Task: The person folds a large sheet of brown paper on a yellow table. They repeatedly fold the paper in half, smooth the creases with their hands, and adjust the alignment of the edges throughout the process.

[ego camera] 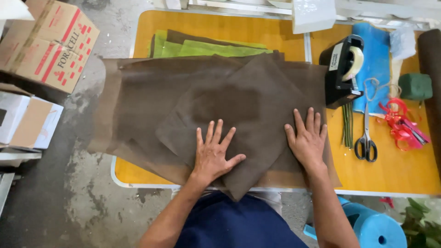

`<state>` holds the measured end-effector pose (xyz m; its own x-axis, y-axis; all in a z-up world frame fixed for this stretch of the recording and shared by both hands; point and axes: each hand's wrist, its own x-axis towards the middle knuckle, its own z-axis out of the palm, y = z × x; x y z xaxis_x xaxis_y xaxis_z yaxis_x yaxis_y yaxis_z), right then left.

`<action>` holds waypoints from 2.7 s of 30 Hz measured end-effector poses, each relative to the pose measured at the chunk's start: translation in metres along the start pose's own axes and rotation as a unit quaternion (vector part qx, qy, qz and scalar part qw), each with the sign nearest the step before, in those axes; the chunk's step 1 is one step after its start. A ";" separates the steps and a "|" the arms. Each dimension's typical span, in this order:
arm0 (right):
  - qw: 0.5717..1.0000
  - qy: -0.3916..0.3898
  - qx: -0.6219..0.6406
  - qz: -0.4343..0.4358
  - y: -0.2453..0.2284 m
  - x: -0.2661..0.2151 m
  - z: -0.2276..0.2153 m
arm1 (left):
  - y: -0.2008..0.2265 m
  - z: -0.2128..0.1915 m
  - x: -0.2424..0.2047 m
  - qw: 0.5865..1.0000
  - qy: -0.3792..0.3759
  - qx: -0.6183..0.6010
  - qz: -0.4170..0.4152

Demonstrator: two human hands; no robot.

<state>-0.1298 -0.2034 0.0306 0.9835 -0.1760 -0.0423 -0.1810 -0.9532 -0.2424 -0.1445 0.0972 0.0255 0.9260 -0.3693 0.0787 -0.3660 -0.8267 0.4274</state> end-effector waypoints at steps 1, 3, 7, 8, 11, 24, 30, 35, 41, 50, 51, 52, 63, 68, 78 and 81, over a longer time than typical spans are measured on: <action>1.000 -0.002 0.000 -0.012 0.006 0.001 0.004 | -0.008 -0.010 0.000 1.000 0.006 0.001 -0.010; 0.985 0.150 0.019 -0.081 0.018 0.003 0.013 | -0.023 -0.031 -0.004 0.982 0.116 0.036 -0.142; 0.963 0.237 0.061 -0.116 0.048 0.026 0.027 | -0.085 -0.056 -0.001 0.948 0.156 0.094 -0.261; 0.955 0.263 0.067 -0.120 0.061 0.037 0.037 | -0.101 -0.056 0.005 0.947 0.139 0.109 -0.269; 0.950 0.275 0.122 -0.077 0.083 0.056 0.052 | -0.126 -0.060 0.022 0.949 0.067 0.065 -0.302; 0.910 0.239 0.337 0.031 0.051 0.015 0.032 | -0.120 -0.034 0.069 0.967 -0.046 0.044 -0.246; 0.911 0.238 0.338 -0.018 0.047 0.009 0.030 | -0.096 -0.061 0.064 0.961 -0.068 0.049 -0.264; 0.901 0.254 0.352 -0.016 0.032 -0.002 0.019 | -0.087 -0.078 0.058 0.953 -0.077 0.007 -0.293; 0.888 0.286 0.359 -0.017 0.028 -0.005 0.015 | -0.076 -0.089 0.052 0.948 -0.115 -0.076 -0.285; 0.885 0.309 0.346 -0.044 0.019 0.013 0.013 | -0.103 -0.101 0.077 0.959 0.021 -0.184 -0.217; 0.886 0.307 0.342 -0.060 0.016 0.016 0.010 | -0.104 -0.107 0.082 0.958 0.031 -0.172 -0.226; 0.886 0.308 0.341 -0.060 0.013 0.019 0.013 | -0.112 -0.106 0.086 0.959 0.031 -0.172 -0.225; 0.954 0.263 0.035 -0.138 -0.018 0.012 0.021 | -0.145 -0.082 0.085 0.959 -0.023 -0.110 -0.261; 0.981 0.067 0.021 -0.181 -0.067 0.001 0.016 | -0.134 -0.086 0.084 0.961 -0.027 -0.087 -0.260; 0.985 -0.015 -0.036 -0.170 -0.062 0.002 0.032 | -0.117 -0.146 0.032 0.926 -0.053 -0.049 -0.369; 0.986 0.001 -0.026 -0.166 -0.060 0.004 0.039 | -0.104 -0.185 -0.001 0.913 -0.079 -0.097 -0.388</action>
<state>-0.1150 -0.1377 0.0069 0.9886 0.1470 0.0333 0.1507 -0.9697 -0.1924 -0.0898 0.2623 0.1476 0.8692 0.2272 -0.4393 0.4323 -0.7805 0.4517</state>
